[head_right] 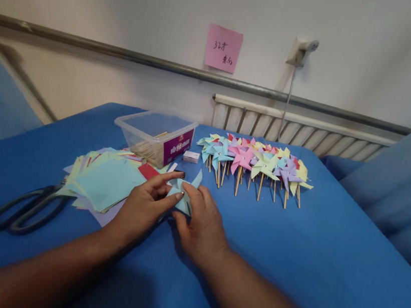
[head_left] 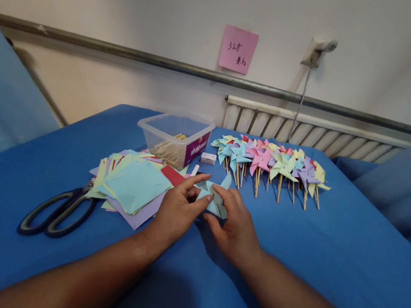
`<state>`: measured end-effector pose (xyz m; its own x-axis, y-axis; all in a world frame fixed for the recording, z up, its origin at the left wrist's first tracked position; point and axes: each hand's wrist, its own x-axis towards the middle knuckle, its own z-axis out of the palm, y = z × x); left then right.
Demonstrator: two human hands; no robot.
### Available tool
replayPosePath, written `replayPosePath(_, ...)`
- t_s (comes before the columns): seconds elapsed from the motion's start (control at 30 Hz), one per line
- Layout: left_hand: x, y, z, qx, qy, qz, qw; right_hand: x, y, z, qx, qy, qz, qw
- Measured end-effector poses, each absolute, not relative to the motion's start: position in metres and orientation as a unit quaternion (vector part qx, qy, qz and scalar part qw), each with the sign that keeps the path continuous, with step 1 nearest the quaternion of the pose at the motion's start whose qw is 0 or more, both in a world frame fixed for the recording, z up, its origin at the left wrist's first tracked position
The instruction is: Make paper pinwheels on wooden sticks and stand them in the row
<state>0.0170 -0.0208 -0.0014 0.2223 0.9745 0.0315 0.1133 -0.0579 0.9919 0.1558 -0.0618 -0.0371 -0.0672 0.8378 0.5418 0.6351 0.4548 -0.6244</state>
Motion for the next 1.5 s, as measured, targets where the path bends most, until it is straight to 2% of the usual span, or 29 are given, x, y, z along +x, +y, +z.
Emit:
replayPosePath(0.3,0.018,-0.02,-0.003,0.577,0.467,0.43,0.513,0.157,-0.06,-0.038,-0.524,-0.734,0.073,0.426)
replayPosePath(0.6,0.018,-0.024,0.0,0.524,0.447,0.442,0.575,0.158,-0.062,-0.037,-0.503,-0.725,0.082,0.463)
replayPosePath(1.03,0.018,-0.022,-0.002,0.506,0.459,0.444,0.58,0.159,-0.06,-0.037,-0.501,-0.745,0.044,0.438)
replayPosePath(1.5,0.073,0.01,-0.012,0.43,0.433,0.544,0.576,0.191,-0.018,-0.038,-0.511,-0.73,-0.033,0.452)
